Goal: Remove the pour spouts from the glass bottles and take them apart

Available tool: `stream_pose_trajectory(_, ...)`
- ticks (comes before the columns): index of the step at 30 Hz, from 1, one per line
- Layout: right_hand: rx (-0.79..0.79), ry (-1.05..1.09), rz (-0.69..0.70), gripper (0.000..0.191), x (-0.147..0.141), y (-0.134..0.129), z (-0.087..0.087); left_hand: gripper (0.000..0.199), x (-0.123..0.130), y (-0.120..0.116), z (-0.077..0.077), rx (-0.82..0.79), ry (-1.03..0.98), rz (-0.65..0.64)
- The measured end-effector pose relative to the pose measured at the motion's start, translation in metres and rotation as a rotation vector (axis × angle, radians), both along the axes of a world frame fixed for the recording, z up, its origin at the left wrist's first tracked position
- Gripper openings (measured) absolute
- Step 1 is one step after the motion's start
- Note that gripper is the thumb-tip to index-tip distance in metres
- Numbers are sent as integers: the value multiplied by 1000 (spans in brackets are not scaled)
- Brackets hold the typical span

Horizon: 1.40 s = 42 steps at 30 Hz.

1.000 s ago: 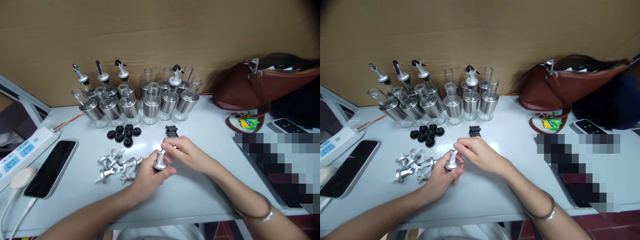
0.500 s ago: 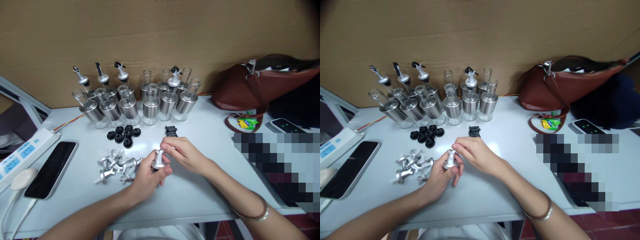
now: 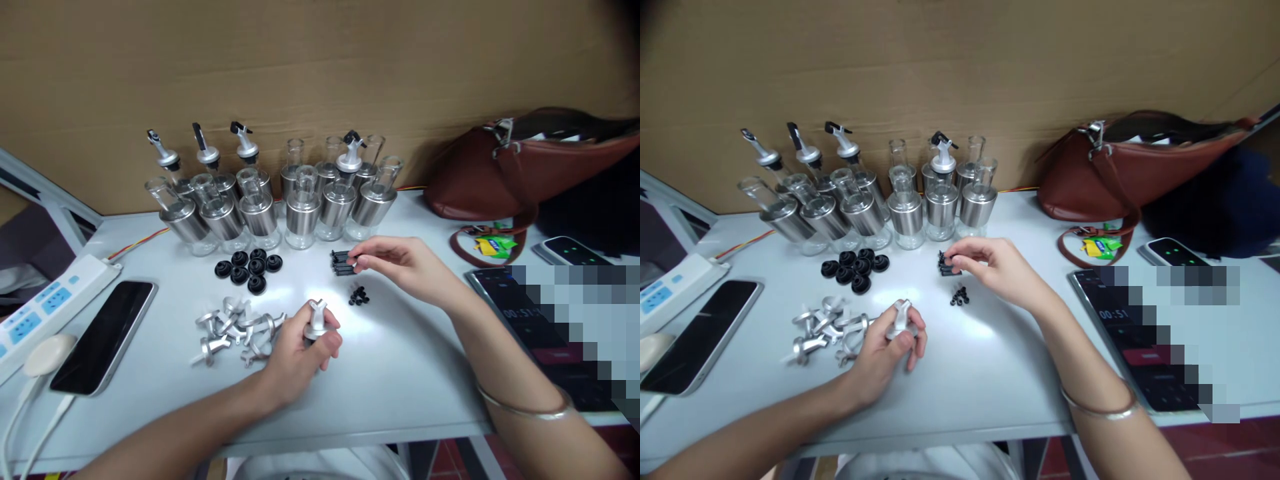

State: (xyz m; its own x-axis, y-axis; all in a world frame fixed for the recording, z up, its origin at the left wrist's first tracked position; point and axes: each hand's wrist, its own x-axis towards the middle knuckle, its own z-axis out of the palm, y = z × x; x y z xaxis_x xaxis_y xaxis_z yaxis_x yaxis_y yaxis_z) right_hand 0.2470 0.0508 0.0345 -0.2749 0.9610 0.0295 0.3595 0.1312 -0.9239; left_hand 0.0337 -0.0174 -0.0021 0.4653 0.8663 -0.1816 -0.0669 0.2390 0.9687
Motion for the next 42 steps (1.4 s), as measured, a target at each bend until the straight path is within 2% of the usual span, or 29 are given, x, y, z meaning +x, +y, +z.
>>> stream_pose_trajectory(4,-92,-192,74,24,13,4,-3,52,0,0,0,0,16,2)
stream_pose_trajectory(8,-91,-383,131,20,25,8,-7,52,0,0,0,0,23,5)
stream_pose_trajectory(12,-276,-456,220,10,27,8,-7,55,0,0,2,-16,29,7)
stream_pose_trajectory(14,-296,-498,214,6,25,7,-5,56,0,1,3,-23,38,4)
stream_pose_trajectory(20,-300,-586,204,29,17,1,0,54,0,1,5,-33,52,-7)
stream_pose_trajectory(24,-244,-611,242,28,9,-3,0,51,0,0,3,-48,67,-13)
stream_pose_trajectory(29,-199,-583,241,21,3,-6,-1,49,0,0,4,-31,70,-23)
stream_pose_trajectory(33,-141,-523,250,22,5,-6,7,48,-2,0,4,50,86,-7)
stream_pose_trajectory(37,-68,-281,190,30,-9,-12,14,52,-4,-1,-2,78,70,-12)
stream_pose_trajectory(40,-43,-69,320,31,-29,-20,12,52,-3,-1,-4,118,79,-21)
stream_pose_trajectory(42,-45,-23,400,26,-40,-26,9,50,-2,1,-2,154,100,-15)
